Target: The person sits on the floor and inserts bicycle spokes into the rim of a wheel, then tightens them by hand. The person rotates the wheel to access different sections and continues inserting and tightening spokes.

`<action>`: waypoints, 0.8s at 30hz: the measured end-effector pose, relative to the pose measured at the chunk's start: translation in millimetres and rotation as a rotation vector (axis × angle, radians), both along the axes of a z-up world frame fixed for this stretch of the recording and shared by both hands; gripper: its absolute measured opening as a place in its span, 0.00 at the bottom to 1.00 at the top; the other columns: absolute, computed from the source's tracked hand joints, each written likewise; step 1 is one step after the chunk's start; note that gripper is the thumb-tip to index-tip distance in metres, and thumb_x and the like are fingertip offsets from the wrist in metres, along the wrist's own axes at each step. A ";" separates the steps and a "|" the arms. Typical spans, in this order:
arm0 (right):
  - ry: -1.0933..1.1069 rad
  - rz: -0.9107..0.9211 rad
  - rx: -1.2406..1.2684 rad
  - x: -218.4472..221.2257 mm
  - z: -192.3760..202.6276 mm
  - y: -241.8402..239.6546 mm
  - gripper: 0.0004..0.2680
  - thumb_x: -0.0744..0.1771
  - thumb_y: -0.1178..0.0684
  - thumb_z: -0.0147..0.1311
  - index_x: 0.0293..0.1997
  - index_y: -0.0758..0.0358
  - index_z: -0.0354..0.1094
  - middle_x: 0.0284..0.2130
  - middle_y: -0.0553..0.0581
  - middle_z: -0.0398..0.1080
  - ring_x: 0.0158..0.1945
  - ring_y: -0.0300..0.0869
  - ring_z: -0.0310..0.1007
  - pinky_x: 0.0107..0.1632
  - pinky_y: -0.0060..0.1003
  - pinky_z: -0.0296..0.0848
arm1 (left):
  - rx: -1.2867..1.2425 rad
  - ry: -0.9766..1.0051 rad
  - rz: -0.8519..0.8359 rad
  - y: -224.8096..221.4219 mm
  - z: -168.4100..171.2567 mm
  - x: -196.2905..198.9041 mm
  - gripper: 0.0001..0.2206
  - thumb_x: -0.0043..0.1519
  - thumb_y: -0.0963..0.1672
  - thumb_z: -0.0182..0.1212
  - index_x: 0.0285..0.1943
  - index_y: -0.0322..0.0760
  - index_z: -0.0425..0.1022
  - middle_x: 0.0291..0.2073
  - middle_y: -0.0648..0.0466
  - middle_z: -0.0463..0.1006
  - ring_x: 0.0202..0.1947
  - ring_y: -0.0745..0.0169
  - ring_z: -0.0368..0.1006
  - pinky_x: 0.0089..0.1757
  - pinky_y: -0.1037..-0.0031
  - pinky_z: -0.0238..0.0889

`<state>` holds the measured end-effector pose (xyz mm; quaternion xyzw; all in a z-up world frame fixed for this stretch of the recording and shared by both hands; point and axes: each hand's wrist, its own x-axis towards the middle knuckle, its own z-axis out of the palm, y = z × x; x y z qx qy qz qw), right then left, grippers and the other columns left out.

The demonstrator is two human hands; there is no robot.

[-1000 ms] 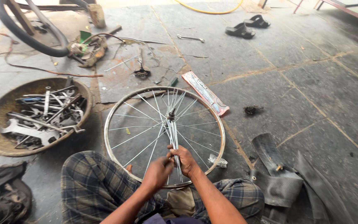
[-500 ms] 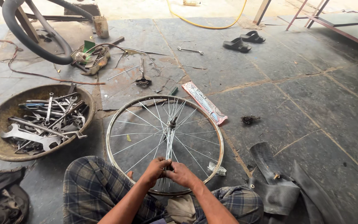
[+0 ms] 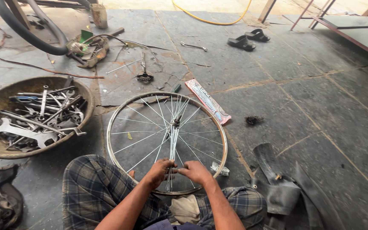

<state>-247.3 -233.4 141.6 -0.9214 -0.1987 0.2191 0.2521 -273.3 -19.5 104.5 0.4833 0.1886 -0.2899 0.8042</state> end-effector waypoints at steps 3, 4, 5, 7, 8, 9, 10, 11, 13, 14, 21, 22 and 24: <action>0.061 -0.074 -0.236 0.7 -18.1 -21.4 0.17 0.65 0.38 0.61 0.40 0.67 0.76 0.36 0.67 0.77 0.44 0.58 0.76 0.46 0.52 0.71 | 0.018 0.010 -0.063 -1.9 1.4 -3.7 0.14 0.65 0.49 0.57 0.53 0.37 0.71 0.42 0.55 0.77 0.39 0.61 0.77 0.38 0.65 0.71; 0.134 -0.061 -0.229 -0.5 -22.4 -21.9 0.18 0.65 0.38 0.61 0.42 0.67 0.76 0.37 0.66 0.76 0.43 0.56 0.76 0.46 0.50 0.72 | 0.045 0.020 -0.099 -2.3 1.3 -5.3 0.15 0.65 0.49 0.57 0.54 0.37 0.70 0.42 0.55 0.77 0.39 0.61 0.77 0.38 0.65 0.71; 0.205 -0.047 -0.220 -0.5 -24.2 -20.2 0.18 0.65 0.37 0.61 0.44 0.66 0.75 0.38 0.65 0.76 0.43 0.54 0.77 0.47 0.49 0.72 | 0.072 0.028 -0.134 -2.9 1.5 -5.3 0.16 0.65 0.50 0.57 0.55 0.38 0.70 0.43 0.55 0.77 0.39 0.60 0.77 0.38 0.65 0.71; 0.355 -0.053 -0.177 -2.7 -20.1 -14.0 0.18 0.65 0.37 0.60 0.44 0.66 0.73 0.38 0.64 0.77 0.43 0.52 0.78 0.47 0.47 0.73 | 0.066 -0.001 -0.168 -4.5 0.9 -5.8 0.16 0.65 0.49 0.57 0.56 0.36 0.70 0.44 0.54 0.77 0.40 0.60 0.77 0.40 0.65 0.71; 0.434 -0.072 -0.141 -5.0 -14.6 -8.5 0.18 0.65 0.38 0.60 0.43 0.67 0.73 0.36 0.65 0.79 0.42 0.52 0.79 0.47 0.47 0.73 | 0.064 -0.016 -0.185 -5.1 0.0 -6.0 0.17 0.64 0.49 0.57 0.56 0.35 0.70 0.45 0.53 0.77 0.40 0.60 0.77 0.40 0.65 0.72; 0.515 -0.089 -0.105 -8.2 -6.6 -3.7 0.18 0.64 0.39 0.59 0.42 0.68 0.72 0.35 0.65 0.80 0.41 0.52 0.80 0.46 0.47 0.73 | 0.060 -0.040 -0.176 -5.4 -1.1 -7.2 0.17 0.64 0.49 0.57 0.56 0.35 0.70 0.45 0.53 0.78 0.40 0.60 0.77 0.40 0.65 0.72; 0.488 -0.100 -0.120 -11.2 4.0 -0.6 0.18 0.64 0.39 0.59 0.42 0.69 0.73 0.34 0.66 0.79 0.41 0.53 0.81 0.46 0.48 0.74 | 0.057 -0.065 -0.167 -5.7 -2.0 -8.2 0.17 0.65 0.49 0.57 0.57 0.35 0.70 0.45 0.53 0.78 0.40 0.60 0.76 0.40 0.65 0.71; 0.462 -0.110 -0.132 -14.5 16.0 3.7 0.19 0.64 0.38 0.58 0.42 0.70 0.73 0.34 0.67 0.79 0.41 0.54 0.81 0.46 0.48 0.74 | 0.056 -0.089 -0.158 -4.7 -2.4 -9.5 0.17 0.65 0.49 0.57 0.57 0.35 0.70 0.46 0.52 0.78 0.40 0.60 0.76 0.40 0.66 0.71; 0.359 -0.117 -0.192 -22.7 41.7 9.0 0.20 0.64 0.37 0.58 0.42 0.72 0.73 0.34 0.68 0.78 0.42 0.56 0.81 0.46 0.50 0.74 | 0.014 -0.088 -0.117 -2.7 -2.2 -11.2 0.17 0.65 0.49 0.57 0.56 0.34 0.70 0.45 0.51 0.79 0.39 0.60 0.76 0.40 0.65 0.72; 0.281 -0.114 -0.238 -27.1 53.8 10.5 0.21 0.64 0.37 0.58 0.42 0.73 0.73 0.35 0.70 0.77 0.43 0.58 0.79 0.47 0.51 0.73 | -0.007 -0.088 -0.097 -1.7 -1.5 -11.1 0.17 0.65 0.49 0.57 0.56 0.34 0.70 0.44 0.51 0.79 0.39 0.60 0.76 0.40 0.64 0.72; 0.157 -0.134 -0.285 -49.1 87.7 14.6 0.22 0.64 0.36 0.58 0.49 0.71 0.69 0.44 0.73 0.75 0.51 0.62 0.75 0.53 0.53 0.71 | -0.081 -0.079 -0.153 2.9 6.6 -14.9 0.16 0.64 0.48 0.58 0.54 0.33 0.71 0.43 0.51 0.80 0.38 0.60 0.78 0.40 0.64 0.74; 0.190 -0.118 -0.276 -50.5 85.6 13.5 0.23 0.64 0.36 0.58 0.49 0.72 0.69 0.44 0.74 0.75 0.51 0.62 0.75 0.53 0.53 0.72 | -0.065 -0.079 -0.170 1.6 7.6 -17.1 0.16 0.64 0.49 0.59 0.54 0.34 0.71 0.43 0.51 0.80 0.38 0.61 0.78 0.41 0.65 0.74; 0.255 -0.090 -0.257 -50.7 79.4 9.6 0.23 0.64 0.37 0.58 0.50 0.74 0.68 0.44 0.75 0.74 0.52 0.62 0.75 0.54 0.52 0.73 | -0.018 -0.076 -0.205 -3.6 9.9 -19.3 0.16 0.64 0.49 0.60 0.54 0.34 0.73 0.44 0.52 0.81 0.38 0.62 0.79 0.41 0.66 0.73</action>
